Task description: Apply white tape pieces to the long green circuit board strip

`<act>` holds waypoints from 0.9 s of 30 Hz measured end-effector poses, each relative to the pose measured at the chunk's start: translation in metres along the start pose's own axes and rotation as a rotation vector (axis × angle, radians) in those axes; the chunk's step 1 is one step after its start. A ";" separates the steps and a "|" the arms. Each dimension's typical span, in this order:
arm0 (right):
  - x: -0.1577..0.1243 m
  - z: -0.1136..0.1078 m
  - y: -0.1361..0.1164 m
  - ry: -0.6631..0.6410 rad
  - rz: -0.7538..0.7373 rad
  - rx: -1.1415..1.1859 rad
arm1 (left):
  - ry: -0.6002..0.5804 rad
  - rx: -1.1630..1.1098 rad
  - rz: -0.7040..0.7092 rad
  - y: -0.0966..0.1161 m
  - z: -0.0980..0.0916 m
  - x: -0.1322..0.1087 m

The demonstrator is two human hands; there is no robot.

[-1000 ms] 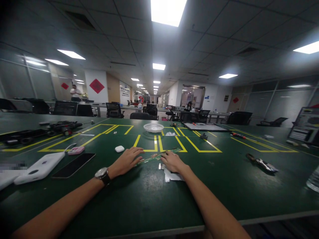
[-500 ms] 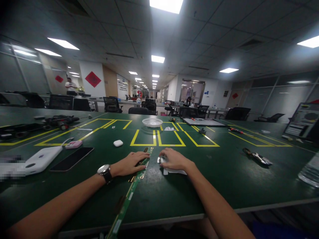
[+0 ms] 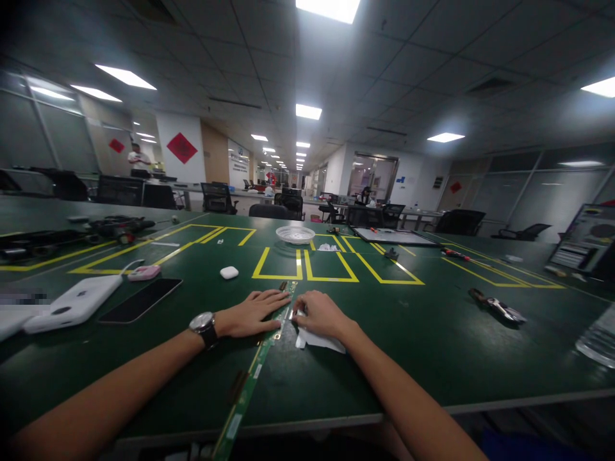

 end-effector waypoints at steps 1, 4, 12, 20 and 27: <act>0.001 0.001 -0.002 0.004 0.001 -0.006 | 0.008 -0.004 -0.002 0.000 0.000 0.000; 0.003 0.003 -0.004 0.013 0.026 -0.027 | 0.014 -0.007 0.008 0.001 0.000 0.000; 0.003 0.002 -0.006 0.019 0.015 -0.031 | 0.037 -0.023 0.028 0.000 0.001 0.001; 0.003 0.000 -0.007 0.024 0.003 -0.008 | 0.030 -0.011 0.019 0.002 0.000 0.001; 0.005 0.004 -0.009 0.057 0.015 -0.006 | 0.042 0.004 0.032 0.002 0.002 0.000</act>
Point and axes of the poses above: each hand's wrist, its own x-axis towards the middle knuckle, its own z-axis out of the palm, y = z × x, the point moved 4 cm from there along x, towards the middle knuckle, and after that the axes turned 14 degrees about -z, right-handed, at the moved point
